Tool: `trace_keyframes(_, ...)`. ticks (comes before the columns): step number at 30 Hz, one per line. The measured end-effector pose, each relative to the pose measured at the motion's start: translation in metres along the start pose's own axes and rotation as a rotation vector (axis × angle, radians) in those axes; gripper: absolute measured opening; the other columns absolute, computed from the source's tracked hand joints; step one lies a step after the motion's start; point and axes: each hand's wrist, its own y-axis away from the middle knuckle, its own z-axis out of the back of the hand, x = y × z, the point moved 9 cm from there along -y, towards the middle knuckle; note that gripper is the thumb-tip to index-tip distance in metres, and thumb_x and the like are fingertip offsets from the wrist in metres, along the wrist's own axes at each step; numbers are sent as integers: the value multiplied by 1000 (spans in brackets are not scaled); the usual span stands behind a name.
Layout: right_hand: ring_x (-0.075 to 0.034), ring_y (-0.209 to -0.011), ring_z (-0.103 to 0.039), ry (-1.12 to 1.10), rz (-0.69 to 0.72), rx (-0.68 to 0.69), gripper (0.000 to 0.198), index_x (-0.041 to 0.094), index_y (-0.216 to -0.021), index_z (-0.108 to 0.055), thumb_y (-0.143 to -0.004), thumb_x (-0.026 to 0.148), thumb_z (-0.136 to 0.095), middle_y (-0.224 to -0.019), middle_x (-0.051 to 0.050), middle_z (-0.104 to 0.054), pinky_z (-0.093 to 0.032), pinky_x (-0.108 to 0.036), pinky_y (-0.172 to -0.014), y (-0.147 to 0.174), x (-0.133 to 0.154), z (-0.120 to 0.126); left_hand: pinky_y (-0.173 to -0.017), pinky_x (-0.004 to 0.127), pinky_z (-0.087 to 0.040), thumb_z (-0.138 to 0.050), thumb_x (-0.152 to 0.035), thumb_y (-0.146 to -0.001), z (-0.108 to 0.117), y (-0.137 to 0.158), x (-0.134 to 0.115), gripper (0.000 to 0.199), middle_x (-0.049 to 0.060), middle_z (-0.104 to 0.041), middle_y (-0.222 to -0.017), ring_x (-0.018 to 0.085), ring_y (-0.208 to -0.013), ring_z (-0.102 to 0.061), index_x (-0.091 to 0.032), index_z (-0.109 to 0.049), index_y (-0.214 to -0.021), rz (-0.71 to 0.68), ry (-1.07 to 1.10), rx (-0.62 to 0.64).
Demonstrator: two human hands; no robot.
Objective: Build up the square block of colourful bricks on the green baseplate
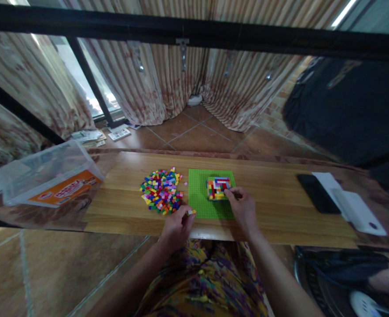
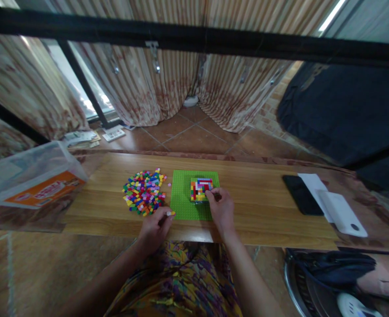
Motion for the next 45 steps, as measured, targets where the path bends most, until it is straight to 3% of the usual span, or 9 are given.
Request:
trace_keyframes(5, -22, -86, -63, 80, 174, -123, 29, 19, -92, -69, -93, 42, -52, -96, -11, -67, -52, -36, -76, 30, 39, 10, -58, 22, -46, -47, -24, -95, 0, 0, 0, 12, -1, -62, -68, 12, -60, -60, -20, -58, -97, 27, 62, 31)
trace_keyframes(11, -21, -98, -65, -36, 225, 278, 22, 23, -109, -68, -95, 30, -52, -104, -8, -69, -53, -36, -87, 76, 65, -45, -63, 22, -48, -47, -23, -95, 1, 1, 4, 14, 0, -66, -76, 12, -65, -63, -20, -59, -101, 30, 82, 14)
trace_keyframes(21, -19, -88, -66, -94, 165, 412, 20, 24, -99, -71, -95, 25, -51, -93, -4, -70, -52, -31, -80, 87, 74, -71, -69, 21, -48, -46, -23, -97, 3, 1, 0, 15, 2, -68, -84, 12, -74, -64, -19, -61, -98, -32, 30, -24)
trace_keyframes(35, -19, -85, -63, -14, 145, 343, 18, 21, -91, -71, -94, 27, -55, -87, -5, -69, -49, -32, -79, 90, 68, -68, -64, 20, -45, -51, -23, -94, 3, 1, 3, 12, 0, -64, -77, 10, -67, -60, -18, -60, -89, -22, 20, -46)
trace_keyframes(45, -19, -90, -67, -45, 152, 115, 25, 20, -95, -72, -95, 37, -53, -96, -8, -73, -52, -33, -83, 56, 53, -19, -60, 20, -42, -52, -22, -94, 0, 2, 1, 10, -2, -59, -70, 10, -61, -55, -18, -59, -90, -28, 11, -29)
